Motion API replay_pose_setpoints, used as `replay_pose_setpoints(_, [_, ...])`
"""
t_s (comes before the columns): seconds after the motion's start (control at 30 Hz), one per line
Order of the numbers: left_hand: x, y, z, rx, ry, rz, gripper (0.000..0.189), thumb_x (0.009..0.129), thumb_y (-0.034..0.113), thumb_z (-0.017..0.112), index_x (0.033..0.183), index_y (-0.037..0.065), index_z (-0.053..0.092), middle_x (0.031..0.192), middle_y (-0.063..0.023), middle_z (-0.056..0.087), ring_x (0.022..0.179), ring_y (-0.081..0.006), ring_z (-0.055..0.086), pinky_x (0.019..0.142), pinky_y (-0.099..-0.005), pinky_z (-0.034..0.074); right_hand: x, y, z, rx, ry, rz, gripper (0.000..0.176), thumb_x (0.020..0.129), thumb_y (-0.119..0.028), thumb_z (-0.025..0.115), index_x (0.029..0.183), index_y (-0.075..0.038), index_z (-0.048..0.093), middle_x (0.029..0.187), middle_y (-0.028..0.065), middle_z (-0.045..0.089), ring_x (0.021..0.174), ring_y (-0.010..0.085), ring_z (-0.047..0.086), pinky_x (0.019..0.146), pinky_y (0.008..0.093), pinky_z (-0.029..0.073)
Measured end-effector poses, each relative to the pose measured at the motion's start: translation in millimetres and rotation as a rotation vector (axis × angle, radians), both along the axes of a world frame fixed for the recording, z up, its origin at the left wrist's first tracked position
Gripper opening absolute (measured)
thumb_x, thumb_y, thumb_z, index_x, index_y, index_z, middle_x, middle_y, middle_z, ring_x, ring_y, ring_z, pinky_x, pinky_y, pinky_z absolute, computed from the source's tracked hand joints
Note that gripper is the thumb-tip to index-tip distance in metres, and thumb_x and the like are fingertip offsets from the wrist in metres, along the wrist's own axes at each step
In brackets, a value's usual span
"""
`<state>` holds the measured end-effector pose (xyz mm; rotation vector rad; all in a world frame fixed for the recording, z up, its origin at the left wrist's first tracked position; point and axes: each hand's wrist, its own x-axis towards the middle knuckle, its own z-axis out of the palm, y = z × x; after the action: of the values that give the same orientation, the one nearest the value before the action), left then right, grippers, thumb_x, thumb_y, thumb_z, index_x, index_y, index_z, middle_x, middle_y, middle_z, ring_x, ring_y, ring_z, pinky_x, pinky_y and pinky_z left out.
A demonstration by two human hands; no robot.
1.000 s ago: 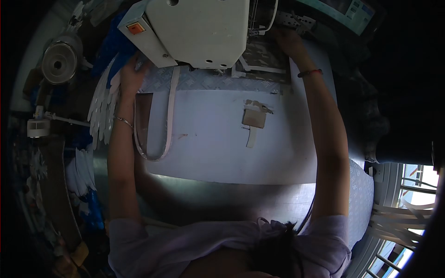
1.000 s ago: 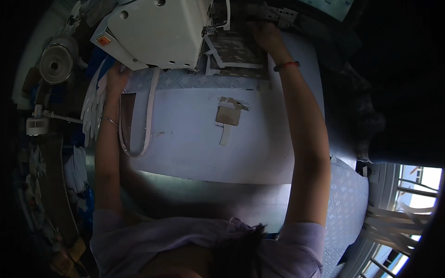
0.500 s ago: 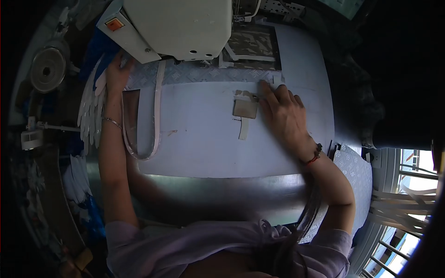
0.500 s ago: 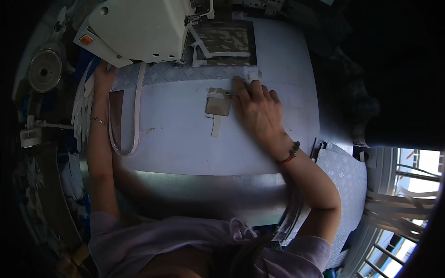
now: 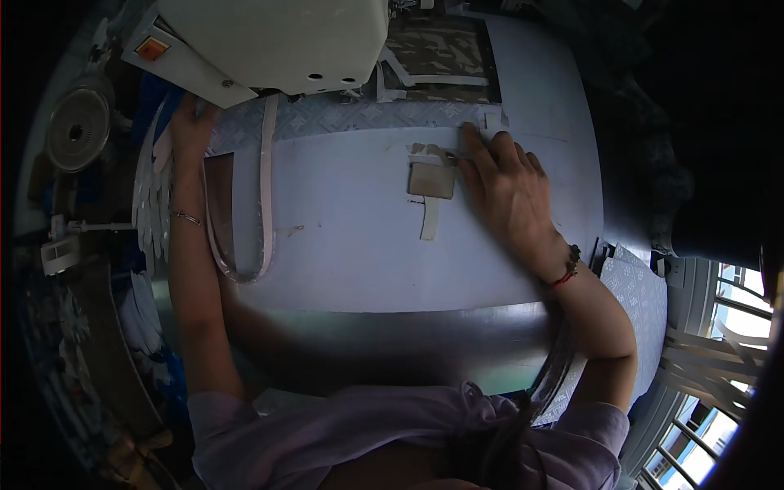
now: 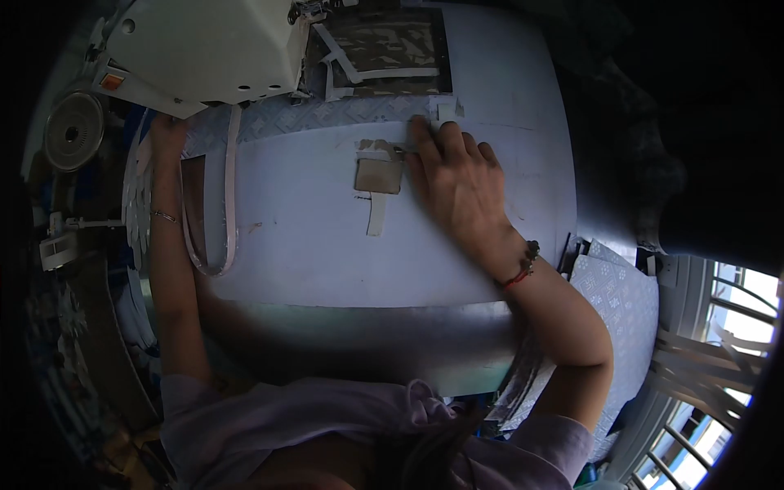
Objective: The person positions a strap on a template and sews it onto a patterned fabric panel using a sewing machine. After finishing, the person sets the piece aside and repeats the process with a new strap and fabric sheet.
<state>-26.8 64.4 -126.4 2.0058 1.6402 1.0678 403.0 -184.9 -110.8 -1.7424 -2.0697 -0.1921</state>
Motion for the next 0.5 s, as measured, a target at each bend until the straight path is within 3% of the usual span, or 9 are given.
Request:
replay_pose_setpoints(0.23, [-3.5, 3.0, 1.2, 0.034, 0.089, -0.034, 0.055, 0.088, 0.023, 0.070, 0.133, -0.003, 0.054, 0.127, -0.0208, 0.063, 0.118, -0.0254, 0.059, 0.097, -0.0314, 0.043, 0.2, 0.3, 0.9, 0.002, -0.002, 0.010, 0.039, 0.092, -0.021, 0.064, 0.128, -0.008, 0.059, 0.090, 0.0094, 0.054, 0.074, 0.0249, 0.062, 0.069, 0.0379, 0.052])
replay_pose_setpoints(0.37, [5.1, -17.5, 25.9, -0.172, -0.067, -0.077, 0.071, 0.083, 0.024, 0.077, 0.144, 0.005, 0.045, 0.111, -0.0148, 0.068, 0.101, -0.0180, 0.064, 0.087, -0.0271, 0.049, -0.9, 0.5, 5.9, -0.083, -0.037, 0.001, 0.039, 0.091, -0.021, 0.063, 0.127, -0.006, 0.059, 0.096, 0.0112, 0.057, 0.083, 0.0264, 0.064, 0.072, 0.0391, 0.053])
replay_pose_setpoints(0.43, [-14.6, -25.3, 38.1, -0.386, -0.172, -0.248, 0.075, 0.080, 0.019, 0.080, 0.145, 0.007, 0.044, 0.108, -0.0117, 0.068, 0.094, -0.0137, 0.064, 0.085, -0.0259, 0.050, -2.7, 2.1, 6.0, -0.064, -0.025, 0.016, 0.037, 0.090, -0.018, 0.063, 0.126, -0.007, 0.059, 0.094, 0.0112, 0.057, 0.080, 0.0277, 0.064, 0.070, 0.0396, 0.054])
replay_pose_setpoints(0.5, [-16.9, -34.1, 51.8, -0.419, -0.157, -0.305, 0.070, 0.080, 0.012, 0.080, 0.142, 0.010, 0.049, 0.107, -0.0102, 0.069, 0.095, -0.0139, 0.064, 0.085, -0.0257, 0.050, -4.8, 2.7, 6.4, -0.045, -0.033, 0.046, 0.037, 0.091, -0.017, 0.063, 0.126, -0.009, 0.059, 0.093, 0.0113, 0.057, 0.080, 0.0283, 0.065, 0.069, 0.0400, 0.054])
